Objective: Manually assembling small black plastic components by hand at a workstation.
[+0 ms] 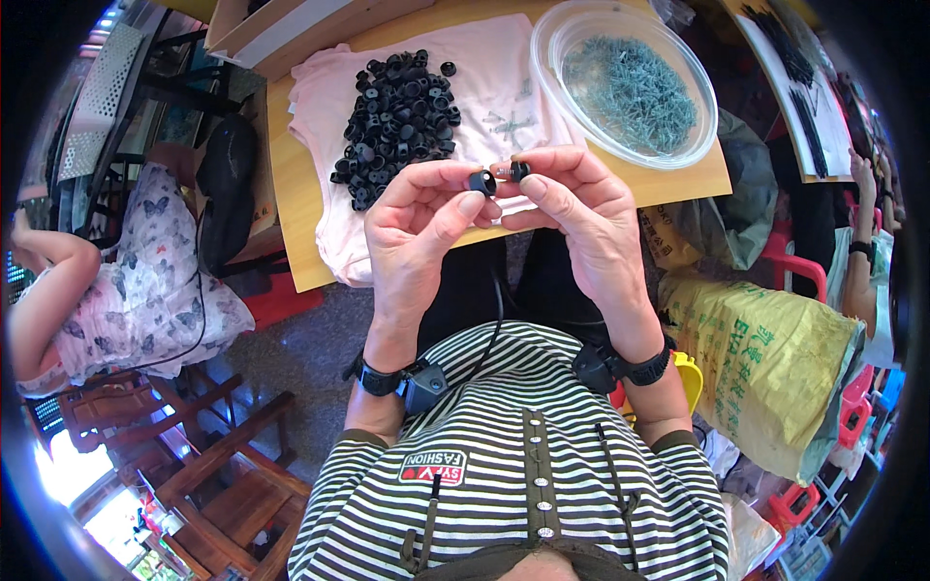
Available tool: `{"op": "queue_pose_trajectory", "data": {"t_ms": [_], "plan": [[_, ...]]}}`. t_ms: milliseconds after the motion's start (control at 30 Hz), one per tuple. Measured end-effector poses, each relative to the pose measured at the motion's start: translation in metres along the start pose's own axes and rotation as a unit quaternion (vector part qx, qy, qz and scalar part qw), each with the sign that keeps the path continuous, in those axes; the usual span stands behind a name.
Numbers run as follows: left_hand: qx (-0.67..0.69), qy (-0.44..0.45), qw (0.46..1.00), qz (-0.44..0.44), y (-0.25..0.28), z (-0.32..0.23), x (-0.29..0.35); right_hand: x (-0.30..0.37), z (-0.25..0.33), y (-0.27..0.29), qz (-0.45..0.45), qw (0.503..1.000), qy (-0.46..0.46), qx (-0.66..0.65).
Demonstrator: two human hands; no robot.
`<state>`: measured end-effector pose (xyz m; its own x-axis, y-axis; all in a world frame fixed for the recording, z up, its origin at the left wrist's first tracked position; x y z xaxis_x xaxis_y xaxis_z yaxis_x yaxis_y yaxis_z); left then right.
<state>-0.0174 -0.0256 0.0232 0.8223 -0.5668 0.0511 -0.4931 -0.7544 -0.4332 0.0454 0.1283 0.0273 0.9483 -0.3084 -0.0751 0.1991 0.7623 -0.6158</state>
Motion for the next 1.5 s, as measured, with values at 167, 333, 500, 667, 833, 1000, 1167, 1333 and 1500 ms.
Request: {"op": "queue_pose_trajectory", "data": {"t_ms": [167, 333, 500, 667, 833, 1000, 1167, 1333, 1500], "plan": [[0.060, 0.030, 0.998, 0.015, 0.003, 0.004, -0.001, 0.001, 0.012, -0.012, 0.039, 0.962, 0.167, 0.214], [0.074, 0.019, 0.997, 0.016, 0.006, 0.005, 0.000, 0.003, 0.027, -0.026, 0.069, 0.900, 0.223, 0.369], [0.056, 0.019, 0.998, 0.011, 0.003, 0.005, 0.000, 0.002, 0.027, -0.023, 0.094, 0.858, 0.264, 0.430], [0.037, 0.015, 0.999, 0.001, 0.001, 0.004, 0.000, 0.002, 0.026, -0.021, 0.093, 0.847, 0.269, 0.449], [0.000, 0.007, 1.000, -0.008, -0.002, 0.001, 0.000, 0.003, 0.028, -0.019, 0.110, 0.868, 0.216, 0.434], [0.001, 0.011, 1.000, 0.002, -0.002, 0.005, -0.002, 0.004, 0.021, -0.012, 0.094, 0.841, 0.310, 0.433], [0.005, 0.012, 1.000, 0.003, -0.003, 0.004, -0.002, 0.006, 0.019, -0.015, 0.087, 0.839, 0.305, 0.442], [-0.052, 0.021, 0.998, -0.011, -0.004, 0.006, 0.000, 0.006, 0.018, -0.011, 0.087, 0.829, 0.317, 0.452], [-0.033, 0.014, 0.999, -0.003, -0.010, 0.003, -0.001, 0.005, 0.009, -0.004, 0.058, 0.926, 0.200, 0.315]]}}
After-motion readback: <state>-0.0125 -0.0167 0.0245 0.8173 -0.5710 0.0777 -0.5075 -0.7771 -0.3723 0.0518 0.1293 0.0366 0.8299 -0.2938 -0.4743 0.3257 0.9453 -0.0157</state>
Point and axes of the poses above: each hand's wrist, its own x-axis away from the middle knuckle, its own y-axis out of the back of the hand, z = x × y, the point moved 2 cm from there along -x, towards the middle knuckle, and after that the axes turned 12 degrees about y, right-handed, at the moved point
